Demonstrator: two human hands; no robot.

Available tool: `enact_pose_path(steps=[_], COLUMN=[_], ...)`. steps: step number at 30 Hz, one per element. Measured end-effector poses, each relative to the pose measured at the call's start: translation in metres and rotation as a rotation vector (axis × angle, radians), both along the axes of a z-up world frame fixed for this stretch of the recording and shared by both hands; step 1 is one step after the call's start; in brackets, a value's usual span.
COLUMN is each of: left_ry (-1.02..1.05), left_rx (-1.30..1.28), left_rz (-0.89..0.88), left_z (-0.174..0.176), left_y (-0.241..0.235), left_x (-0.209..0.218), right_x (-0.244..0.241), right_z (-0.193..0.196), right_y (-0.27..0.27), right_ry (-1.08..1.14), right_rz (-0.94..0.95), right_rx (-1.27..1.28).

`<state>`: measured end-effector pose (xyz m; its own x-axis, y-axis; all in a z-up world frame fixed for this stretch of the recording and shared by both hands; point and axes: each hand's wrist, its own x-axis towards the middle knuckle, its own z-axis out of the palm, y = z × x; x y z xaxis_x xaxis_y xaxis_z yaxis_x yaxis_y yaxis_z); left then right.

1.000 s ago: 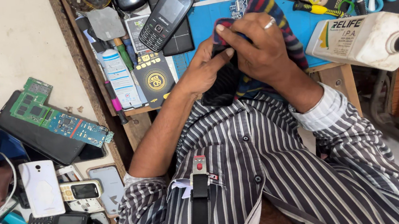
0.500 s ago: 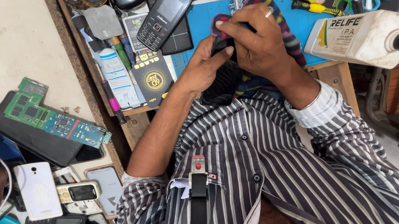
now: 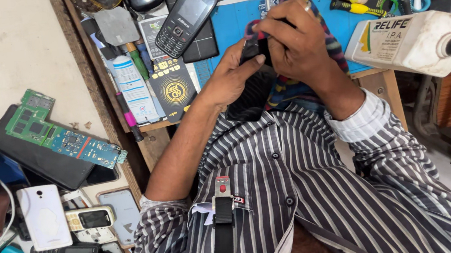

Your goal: The person wipes the screen and edges of a black smartphone with a multicolored cloth. The person repeatedly rubs the front and back surfaces of the device while holding it in both hands.

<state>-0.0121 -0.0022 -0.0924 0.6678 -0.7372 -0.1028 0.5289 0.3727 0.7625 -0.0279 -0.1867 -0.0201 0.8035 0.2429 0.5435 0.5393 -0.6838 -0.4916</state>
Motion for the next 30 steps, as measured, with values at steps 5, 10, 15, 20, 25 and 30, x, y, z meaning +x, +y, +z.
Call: enact_pose_path(steps=[5,10,15,20,25,30], left_ry=[0.0,-0.078,-0.043,-0.118,-0.001,0.063], left_rx=[0.097,0.04,0.027,0.066,0.0,-0.118], left_rz=[-0.005,-0.025,-0.043,-0.054,-0.035,-0.083], left_z=[0.002,-0.004,-0.005,-0.005,0.016,0.036], left_y=[0.003,0.0,0.004,-0.001,0.007,0.012], left_x=[0.003,0.001,0.0,-0.001,0.006,0.012], right_x=[0.0,-0.002,-0.005,-0.008,-0.007,-0.024], right_z=[0.003,-0.005,-0.001,-0.002,0.001,-0.002], right_y=[-0.005,-0.009,-0.008,-0.012,-0.017,-0.028], right_ry=[-0.005,-0.011,0.004,0.007,-0.036,0.108], right_rz=[-0.039,-0.011,-0.026,-0.021,-0.015,-0.146], right_rx=[0.016,-0.008,-0.029,-0.043,-0.041,0.167])
